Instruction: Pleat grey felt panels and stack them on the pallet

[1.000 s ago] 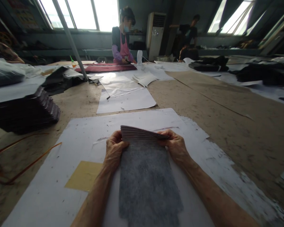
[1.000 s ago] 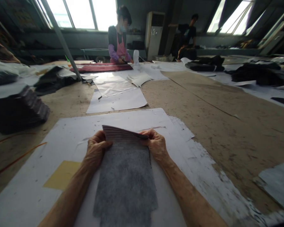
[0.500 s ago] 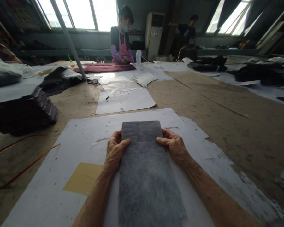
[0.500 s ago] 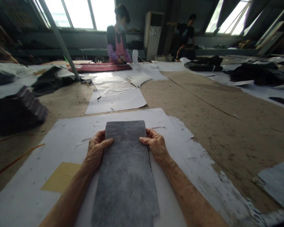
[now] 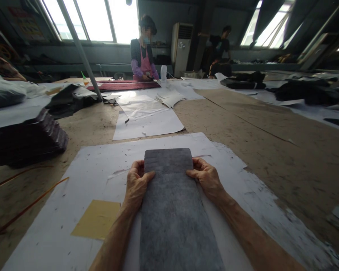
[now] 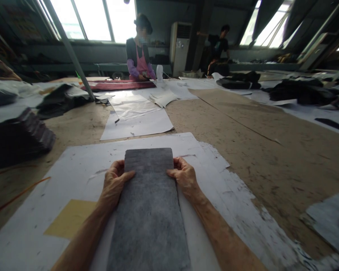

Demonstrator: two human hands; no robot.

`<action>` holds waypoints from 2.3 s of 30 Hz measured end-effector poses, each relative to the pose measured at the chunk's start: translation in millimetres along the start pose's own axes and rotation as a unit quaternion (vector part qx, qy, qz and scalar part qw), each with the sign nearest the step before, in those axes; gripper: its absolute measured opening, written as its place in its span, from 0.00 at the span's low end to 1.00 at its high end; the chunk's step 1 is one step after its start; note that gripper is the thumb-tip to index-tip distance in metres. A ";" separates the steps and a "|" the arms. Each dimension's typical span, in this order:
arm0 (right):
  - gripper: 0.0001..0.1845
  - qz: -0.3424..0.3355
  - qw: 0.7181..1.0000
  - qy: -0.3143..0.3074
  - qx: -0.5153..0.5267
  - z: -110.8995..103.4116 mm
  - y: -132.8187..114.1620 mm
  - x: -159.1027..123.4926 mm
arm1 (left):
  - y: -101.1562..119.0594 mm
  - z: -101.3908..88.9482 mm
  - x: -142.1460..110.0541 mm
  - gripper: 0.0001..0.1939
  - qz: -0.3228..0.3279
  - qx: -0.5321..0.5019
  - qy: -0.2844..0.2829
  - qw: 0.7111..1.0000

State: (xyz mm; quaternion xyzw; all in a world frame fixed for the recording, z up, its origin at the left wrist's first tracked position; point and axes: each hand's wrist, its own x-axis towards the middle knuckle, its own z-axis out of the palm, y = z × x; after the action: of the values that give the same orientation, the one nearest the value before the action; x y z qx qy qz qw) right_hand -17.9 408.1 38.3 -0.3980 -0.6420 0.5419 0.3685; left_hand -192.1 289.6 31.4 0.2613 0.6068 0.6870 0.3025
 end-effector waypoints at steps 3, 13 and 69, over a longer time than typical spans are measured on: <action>0.25 -0.026 0.993 0.051 -0.106 -2.2 3.9 2.4 | -3.3 -0.2 3.3 0.26 0.032 0.093 0.038 0.994; 0.34 -0.160 0.882 -0.150 -0.418 4.9 4.0 -9.3 | -13.2 5.7 -6.9 0.30 0.149 0.461 -0.089 0.870; 0.08 -0.155 0.917 -0.117 -0.349 22.6 6.0 102.5 | 1.2 49.8 1.8 0.30 0.192 0.664 -0.192 0.697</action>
State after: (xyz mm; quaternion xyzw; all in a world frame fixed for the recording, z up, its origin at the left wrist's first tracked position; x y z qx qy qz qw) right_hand -79.8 492.9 33.5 -0.3301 -0.8826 0.2626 0.2079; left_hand -157.2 324.5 38.9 0.6316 0.7705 0.0835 0.0221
